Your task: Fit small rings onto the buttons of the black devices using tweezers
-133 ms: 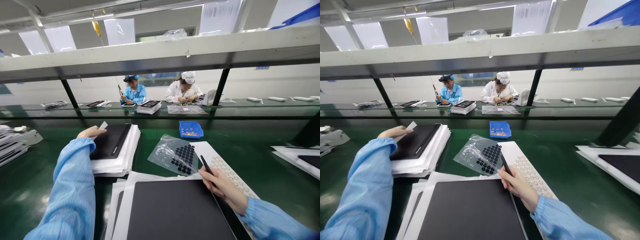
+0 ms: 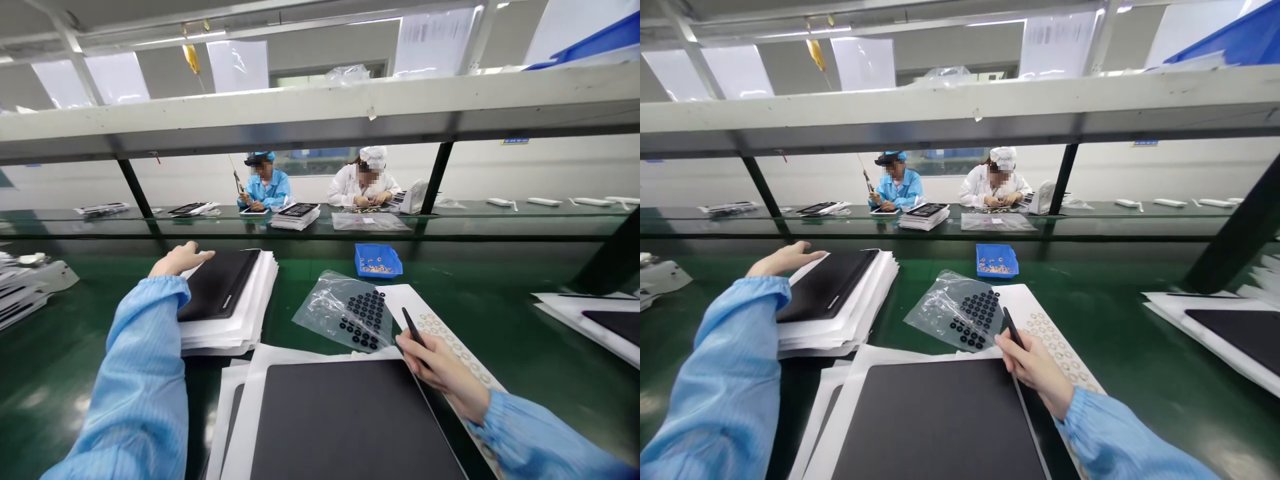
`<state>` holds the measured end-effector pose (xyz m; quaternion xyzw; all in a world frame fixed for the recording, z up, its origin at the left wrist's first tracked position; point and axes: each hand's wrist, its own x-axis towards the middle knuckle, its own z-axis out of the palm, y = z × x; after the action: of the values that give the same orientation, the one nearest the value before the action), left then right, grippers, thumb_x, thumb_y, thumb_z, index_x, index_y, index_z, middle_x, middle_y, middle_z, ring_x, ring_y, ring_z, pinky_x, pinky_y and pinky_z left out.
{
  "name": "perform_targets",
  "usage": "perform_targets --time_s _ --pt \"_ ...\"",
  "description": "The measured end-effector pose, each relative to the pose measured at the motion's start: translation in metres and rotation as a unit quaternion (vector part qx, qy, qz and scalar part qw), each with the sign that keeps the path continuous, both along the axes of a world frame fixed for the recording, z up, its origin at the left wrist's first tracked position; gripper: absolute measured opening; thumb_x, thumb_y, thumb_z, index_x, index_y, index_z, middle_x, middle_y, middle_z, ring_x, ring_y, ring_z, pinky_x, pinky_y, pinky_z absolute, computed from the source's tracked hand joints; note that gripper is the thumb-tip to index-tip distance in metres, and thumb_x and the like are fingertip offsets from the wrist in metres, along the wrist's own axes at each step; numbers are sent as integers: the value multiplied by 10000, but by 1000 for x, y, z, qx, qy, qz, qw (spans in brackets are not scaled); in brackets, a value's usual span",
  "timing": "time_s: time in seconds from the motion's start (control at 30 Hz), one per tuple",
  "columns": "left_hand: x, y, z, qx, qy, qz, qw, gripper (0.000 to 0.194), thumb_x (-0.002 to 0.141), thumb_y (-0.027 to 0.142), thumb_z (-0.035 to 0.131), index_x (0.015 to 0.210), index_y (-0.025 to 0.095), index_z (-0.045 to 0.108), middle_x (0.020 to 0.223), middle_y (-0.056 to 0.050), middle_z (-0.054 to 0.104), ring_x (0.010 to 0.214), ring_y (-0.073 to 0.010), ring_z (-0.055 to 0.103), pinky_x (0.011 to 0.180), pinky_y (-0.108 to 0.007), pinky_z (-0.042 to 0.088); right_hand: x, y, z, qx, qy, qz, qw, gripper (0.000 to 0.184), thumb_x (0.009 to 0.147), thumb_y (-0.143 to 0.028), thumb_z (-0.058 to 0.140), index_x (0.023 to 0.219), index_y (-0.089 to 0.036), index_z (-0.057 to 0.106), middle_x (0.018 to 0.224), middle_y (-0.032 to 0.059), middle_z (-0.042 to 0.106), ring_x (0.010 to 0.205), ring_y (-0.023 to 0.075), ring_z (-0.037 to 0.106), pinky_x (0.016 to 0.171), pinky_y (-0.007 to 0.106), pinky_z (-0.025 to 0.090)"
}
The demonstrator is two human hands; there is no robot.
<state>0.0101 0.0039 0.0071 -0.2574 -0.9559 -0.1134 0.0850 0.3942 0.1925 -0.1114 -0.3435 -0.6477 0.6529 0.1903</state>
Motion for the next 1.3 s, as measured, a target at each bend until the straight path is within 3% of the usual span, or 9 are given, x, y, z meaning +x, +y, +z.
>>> perform_targets --time_s 0.1,0.23,0.37,0.43,0.5,0.6,0.77,0.97,1.3 --pt "25 9 9 -16 -8 -67 998 373 942 383 514 1221 137 523 1191 -113 563 1047 -243 577 897 -447 478 2 6 6 42 22 -58 997 539 553 -670 692 511 -172 488 370 -58 408 287 3 205 302 163 117" --pt "80 31 4 -49 -3 -277 960 483 886 452 439 1261 157 518 1230 -97 539 1172 -268 489 1030 -388 358 25 19 24 133 107 -193 966 621 574 -764 629 457 -157 565 358 15 485 319 86 455 314 195 362" --pt "160 69 -31 -83 -11 -494 865 471 820 505 485 1154 192 593 1150 -75 584 1082 -262 533 982 -345 399 61 34 30 92 60 -236 965 622 734 -710 561 463 -151 548 388 47 545 310 114 521 298 199 430" --pt "204 91 -56 -89 -4 -611 787 375 885 415 479 1176 199 574 1199 -85 566 1126 -235 509 986 -334 396 72 38 25 78 36 -252 964 538 787 -591 613 486 -151 544 397 47 565 329 125 557 329 203 480" --pt "240 116 -81 -94 0 -670 737 308 890 365 542 1152 207 582 1191 -72 577 1119 -211 512 974 -313 407 75 42 18 80 25 -260 962 425 796 -447 683 523 -146 560 435 51 600 395 139 612 401 209 535" --pt "266 154 -110 -87 20 -688 721 279 875 334 607 1077 142 601 1154 -108 587 1109 -250 520 944 -396 433 65 52 9 94 17 -255 962 271 762 -261 750 587 -145 579 498 37 640 501 143 662 505 209 574" --pt "261 194 -135 -63 48 -668 740 285 928 340 559 1136 145 572 1172 -91 577 1048 -236 574 892 -454 480 35 84 -1 115 -12 -258 959 229 810 -212 703 641 -131 572 521 1 615 517 128 644 541 237 571" --pt "258 201 -147 -49 66 -670 737 291 927 342 566 1140 144 578 1166 -91 589 1049 -236 584 894 -456 490 18 109 -20 157 -53 -295 941 185 933 -289 550 931 -114 611 762 -9 637 582 83 602 552 233 532" --pt "258 202 -152 -45 52 -663 745 295 926 331 568 1159 149 573 1206 -96 573 1095 -250 562 930 -480 464 19 112 -33 211 -38 -315 925 203 824 -238 648 707 -219 483 481 -22 593 489 163 635 603 283 560"
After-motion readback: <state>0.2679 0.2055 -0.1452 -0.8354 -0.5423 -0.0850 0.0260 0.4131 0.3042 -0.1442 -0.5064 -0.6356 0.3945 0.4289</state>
